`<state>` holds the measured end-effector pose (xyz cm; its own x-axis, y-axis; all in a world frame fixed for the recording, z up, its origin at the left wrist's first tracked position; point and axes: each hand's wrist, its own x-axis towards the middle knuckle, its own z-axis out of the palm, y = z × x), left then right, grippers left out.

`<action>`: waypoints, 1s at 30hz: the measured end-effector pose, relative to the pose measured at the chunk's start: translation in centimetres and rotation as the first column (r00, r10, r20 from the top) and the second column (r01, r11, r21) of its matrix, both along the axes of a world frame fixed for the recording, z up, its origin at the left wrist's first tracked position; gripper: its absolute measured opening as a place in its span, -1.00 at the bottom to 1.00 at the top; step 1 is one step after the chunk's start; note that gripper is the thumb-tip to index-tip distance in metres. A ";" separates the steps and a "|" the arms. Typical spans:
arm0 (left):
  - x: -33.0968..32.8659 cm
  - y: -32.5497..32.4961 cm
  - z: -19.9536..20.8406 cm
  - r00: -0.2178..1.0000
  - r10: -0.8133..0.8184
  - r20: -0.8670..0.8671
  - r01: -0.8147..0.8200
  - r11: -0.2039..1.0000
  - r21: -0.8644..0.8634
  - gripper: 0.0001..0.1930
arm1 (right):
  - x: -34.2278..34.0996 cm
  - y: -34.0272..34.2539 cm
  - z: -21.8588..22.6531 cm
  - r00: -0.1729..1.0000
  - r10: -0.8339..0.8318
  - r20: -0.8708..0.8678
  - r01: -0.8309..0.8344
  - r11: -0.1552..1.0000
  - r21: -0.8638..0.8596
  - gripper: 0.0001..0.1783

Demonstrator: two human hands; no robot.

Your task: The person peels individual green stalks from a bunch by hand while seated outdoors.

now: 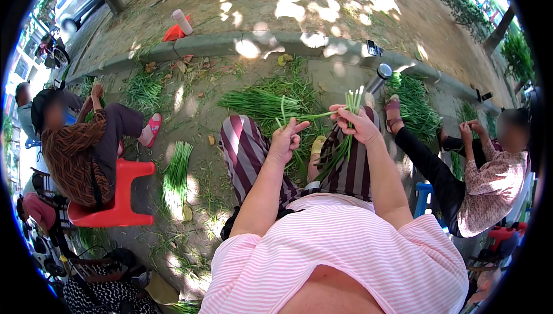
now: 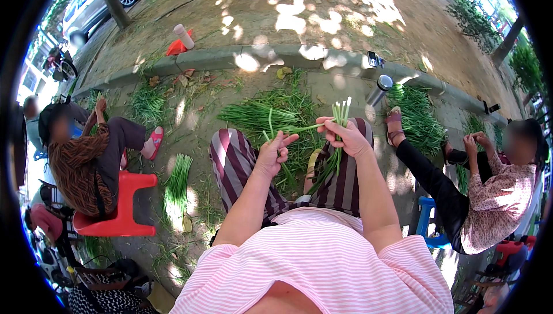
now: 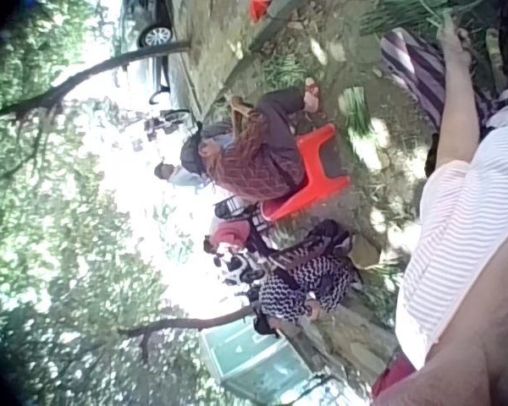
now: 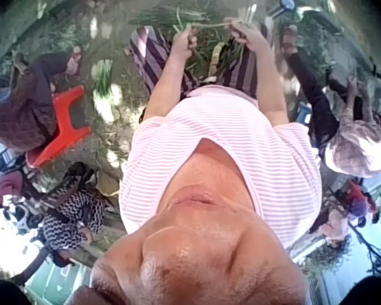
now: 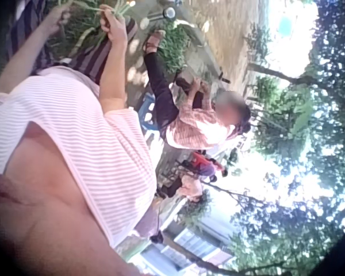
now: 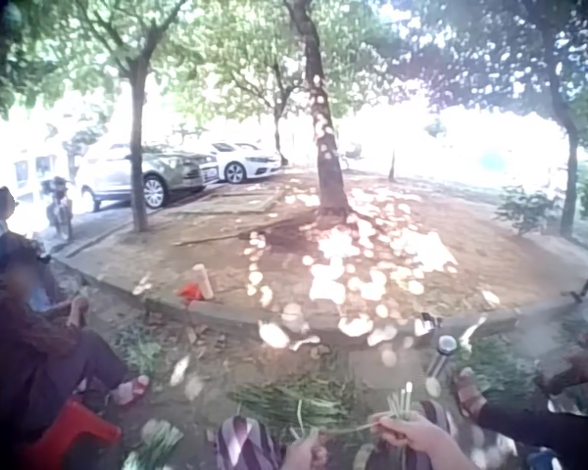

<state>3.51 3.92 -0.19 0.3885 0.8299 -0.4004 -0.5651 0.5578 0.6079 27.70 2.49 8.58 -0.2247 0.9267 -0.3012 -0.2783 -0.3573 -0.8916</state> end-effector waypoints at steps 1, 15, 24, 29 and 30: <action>-0.2 0.2 -0.1 0.996 0.062 0.067 -0.062 0.998 -0.013 -0.68 | -0.1 -0.2 -0.3 1.000 0.026 -0.010 -0.026 1.000 -0.014 -0.66; -3.9 3.6 4.8 0.927 0.353 0.125 -0.373 0.899 0.229 -0.76 | 0.1 -1.2 -1.4 0.971 -0.199 -0.134 0.193 0.980 -0.054 -0.67; -7.1 2.6 7.8 0.878 0.473 0.080 -0.477 0.846 0.239 -0.76 | 0.7 -1.0 -1.7 0.934 -0.267 -0.238 0.261 0.964 -0.057 -0.70; -7.6 1.6 8.6 0.857 0.515 0.027 -0.502 0.821 0.270 -0.72 | 1.7 -1.0 -1.8 0.879 -0.338 -0.336 0.340 0.939 -0.056 -0.70; -7.6 1.5 8.8 0.856 0.516 0.032 -0.504 0.820 0.271 -0.72 | 2.2 -1.1 -1.6 0.865 -0.352 -0.357 0.356 0.933 -0.057 -0.70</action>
<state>-4.11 5.47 8.56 -0.1318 0.9802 -0.1477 -0.6957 0.0147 0.7182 29.91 1.36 7.00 0.0293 0.9669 -0.2534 -0.6826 -0.1659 -0.7117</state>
